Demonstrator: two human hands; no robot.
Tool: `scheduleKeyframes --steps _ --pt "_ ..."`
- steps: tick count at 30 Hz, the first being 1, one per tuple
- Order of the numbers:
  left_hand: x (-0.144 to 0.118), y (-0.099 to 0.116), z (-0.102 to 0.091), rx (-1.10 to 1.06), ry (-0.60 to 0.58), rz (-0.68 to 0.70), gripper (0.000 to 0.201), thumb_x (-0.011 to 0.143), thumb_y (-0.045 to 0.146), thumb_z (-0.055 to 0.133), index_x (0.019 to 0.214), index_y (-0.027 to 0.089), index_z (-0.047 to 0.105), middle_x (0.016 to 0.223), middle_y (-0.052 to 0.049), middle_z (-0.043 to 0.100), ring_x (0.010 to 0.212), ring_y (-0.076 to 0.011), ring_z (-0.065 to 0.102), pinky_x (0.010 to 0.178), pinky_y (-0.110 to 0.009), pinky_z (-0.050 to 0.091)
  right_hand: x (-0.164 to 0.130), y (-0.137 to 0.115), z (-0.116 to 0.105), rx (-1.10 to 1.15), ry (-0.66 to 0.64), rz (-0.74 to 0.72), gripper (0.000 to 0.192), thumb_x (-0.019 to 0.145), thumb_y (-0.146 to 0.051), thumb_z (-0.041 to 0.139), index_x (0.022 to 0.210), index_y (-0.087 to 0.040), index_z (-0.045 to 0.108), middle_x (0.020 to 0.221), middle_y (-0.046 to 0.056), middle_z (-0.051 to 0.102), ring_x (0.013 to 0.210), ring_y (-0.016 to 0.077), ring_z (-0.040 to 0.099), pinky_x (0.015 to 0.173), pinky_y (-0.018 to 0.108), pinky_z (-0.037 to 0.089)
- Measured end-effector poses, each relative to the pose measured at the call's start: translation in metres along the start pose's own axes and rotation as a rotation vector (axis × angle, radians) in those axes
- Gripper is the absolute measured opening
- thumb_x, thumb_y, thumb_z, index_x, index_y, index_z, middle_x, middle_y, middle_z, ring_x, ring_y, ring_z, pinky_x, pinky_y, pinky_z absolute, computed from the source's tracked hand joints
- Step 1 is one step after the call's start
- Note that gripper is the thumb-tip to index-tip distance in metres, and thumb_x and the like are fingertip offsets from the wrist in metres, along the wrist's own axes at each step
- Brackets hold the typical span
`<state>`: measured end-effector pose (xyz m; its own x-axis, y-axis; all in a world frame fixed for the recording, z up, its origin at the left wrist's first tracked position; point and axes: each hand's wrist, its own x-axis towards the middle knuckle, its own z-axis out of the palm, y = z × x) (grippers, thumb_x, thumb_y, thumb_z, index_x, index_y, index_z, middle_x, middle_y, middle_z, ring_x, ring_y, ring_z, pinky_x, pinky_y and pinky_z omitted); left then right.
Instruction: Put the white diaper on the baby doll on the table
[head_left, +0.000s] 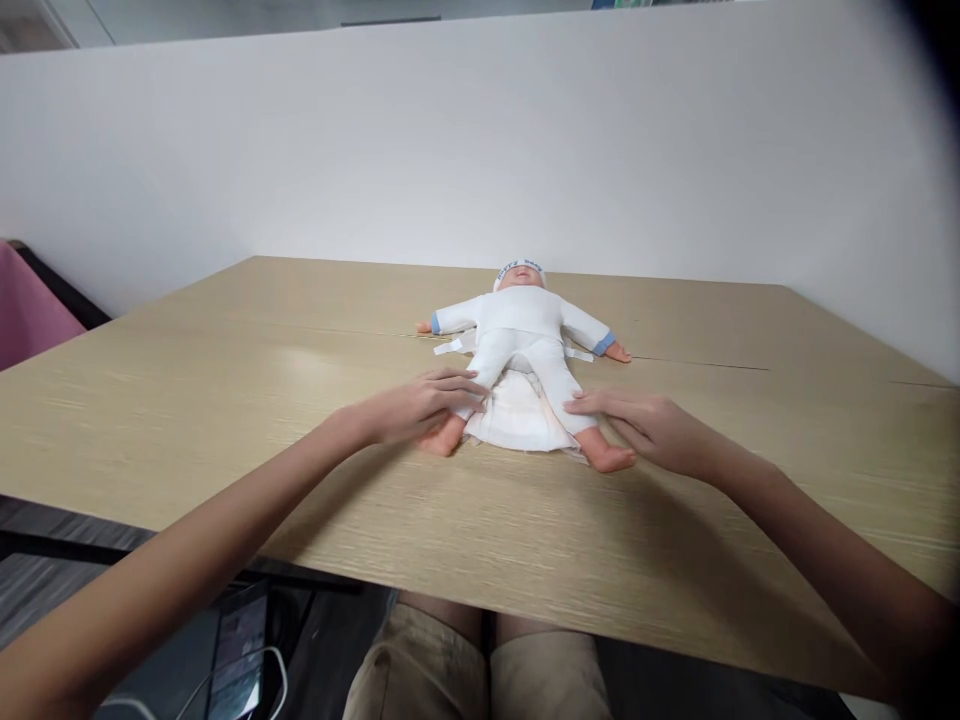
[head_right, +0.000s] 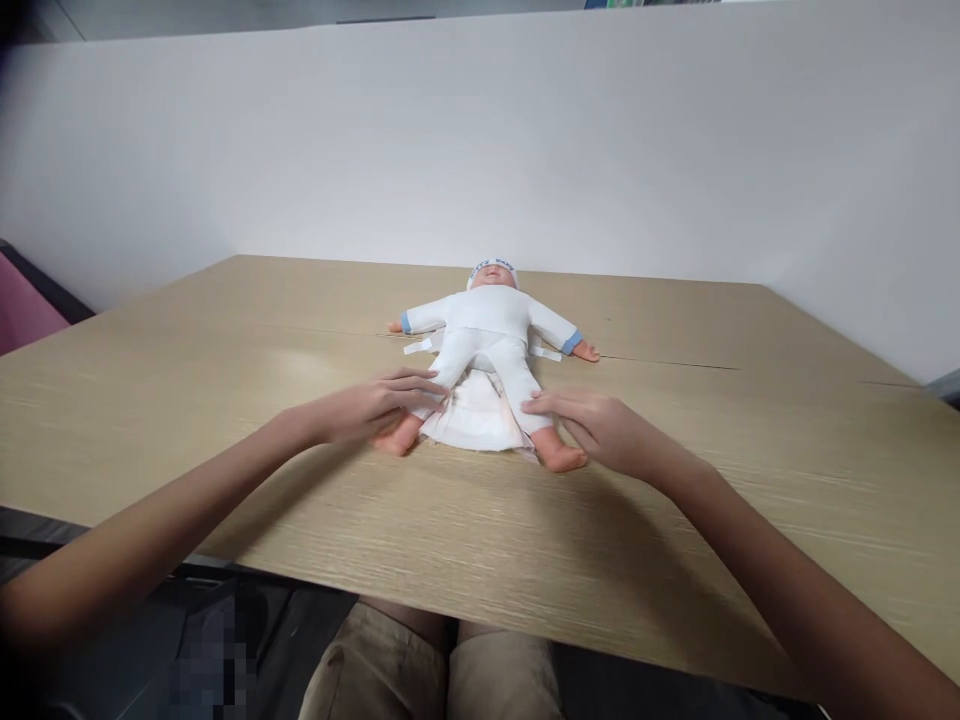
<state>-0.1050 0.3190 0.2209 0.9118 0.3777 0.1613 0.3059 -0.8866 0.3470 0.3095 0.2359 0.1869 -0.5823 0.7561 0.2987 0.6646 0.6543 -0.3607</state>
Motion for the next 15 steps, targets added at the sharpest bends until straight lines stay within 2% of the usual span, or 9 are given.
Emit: scheduleKeyframes --steps 2,3,5,6,7,9,11,12,15 --pt "0.004 0.012 0.005 0.016 0.042 -0.07 0.038 0.113 0.029 0.054 0.149 0.03 0.067 0.152 -0.011 0.07 0.15 -0.0359 0.057 0.123 -0.058 0.053 0.004 -0.017 0.007 -0.093 0.013 0.052 0.043 0.119 -0.04 0.048 0.154 -0.028 0.069 0.144 0.011 0.079 0.131 0.0313 0.076 0.106 0.051 0.065" --pt "0.007 0.018 0.01 0.035 0.069 -0.113 0.039 0.112 0.042 0.061 0.148 0.028 0.065 0.147 -0.013 0.072 0.143 -0.038 0.059 0.118 -0.058 0.055 0.005 -0.027 0.014 -0.163 0.03 0.056 0.049 0.117 -0.049 0.055 0.158 -0.026 0.067 0.143 0.014 0.077 0.129 0.0354 0.074 0.104 0.055 0.064" --pt "0.012 0.028 0.024 0.105 0.12 -0.192 0.059 0.102 0.064 0.075 0.142 0.024 0.063 0.138 -0.015 0.071 0.133 -0.0416 0.059 0.111 -0.058 0.056 0.007 -0.043 0.032 -0.306 0.08 0.035 0.066 0.109 -0.061 0.067 0.162 -0.022 0.065 0.139 0.021 0.074 0.128 0.0423 0.07 0.104 0.061 0.062" --pt "0.014 0.031 0.031 0.154 0.14 -0.222 0.063 0.098 0.066 0.079 0.14 0.022 0.061 0.137 -0.016 0.07 0.132 -0.0424 0.057 0.11 -0.058 0.056 0.008 -0.049 0.041 -0.362 0.11 0.033 0.066 0.108 -0.058 0.071 0.162 -0.02 0.066 0.137 0.022 0.073 0.127 0.0435 0.068 0.104 0.062 0.061" --pt "0.016 0.033 0.038 0.207 0.16 -0.244 0.061 0.098 0.062 0.081 0.137 0.02 0.061 0.137 -0.017 0.068 0.13 -0.0423 0.057 0.11 -0.059 0.055 0.008 -0.053 0.05 -0.404 0.138 0.039 0.062 0.108 -0.051 0.072 0.161 -0.018 0.067 0.135 0.023 0.072 0.126 0.0435 0.067 0.104 0.061 0.06" --pt "0.02 0.036 0.047 0.296 0.181 -0.272 0.04 0.103 0.044 0.076 0.132 0.02 0.062 0.139 -0.016 0.067 0.127 -0.0399 0.056 0.11 -0.057 0.053 0.01 -0.054 0.06 -0.456 0.182 0.063 0.048 0.108 -0.029 0.068 0.155 -0.017 0.072 0.127 0.021 0.073 0.118 0.0402 0.067 0.099 0.055 0.06" --pt "0.024 0.035 0.048 0.33 0.185 -0.288 0.019 0.109 0.033 0.065 0.124 0.022 0.067 0.134 -0.013 0.069 0.121 -0.0367 0.057 0.109 -0.054 0.052 0.014 -0.049 0.061 -0.457 0.217 0.073 0.041 0.107 -0.016 0.06 0.144 -0.018 0.078 0.116 0.017 0.073 0.105 0.0357 0.067 0.091 0.049 0.057" --pt "0.027 0.033 0.045 0.32 0.194 -0.289 0.015 0.112 0.033 0.06 0.118 0.022 0.068 0.129 -0.012 0.07 0.117 -0.0355 0.057 0.108 -0.053 0.052 0.018 -0.045 0.058 -0.432 0.236 0.078 0.038 0.107 -0.014 0.057 0.136 -0.019 0.081 0.11 0.015 0.073 0.099 0.0337 0.066 0.088 0.047 0.055" --pt "0.04 0.021 0.025 0.168 0.283 -0.285 0.028 0.116 0.042 0.053 0.109 0.021 0.07 0.115 -0.01 0.072 0.11 -0.0327 0.06 0.104 -0.049 0.053 0.037 -0.029 0.042 -0.222 0.301 0.125 0.029 0.113 -0.024 0.052 0.112 -0.02 0.08 0.097 0.01 0.071 0.09 0.0291 0.065 0.081 0.042 0.051"
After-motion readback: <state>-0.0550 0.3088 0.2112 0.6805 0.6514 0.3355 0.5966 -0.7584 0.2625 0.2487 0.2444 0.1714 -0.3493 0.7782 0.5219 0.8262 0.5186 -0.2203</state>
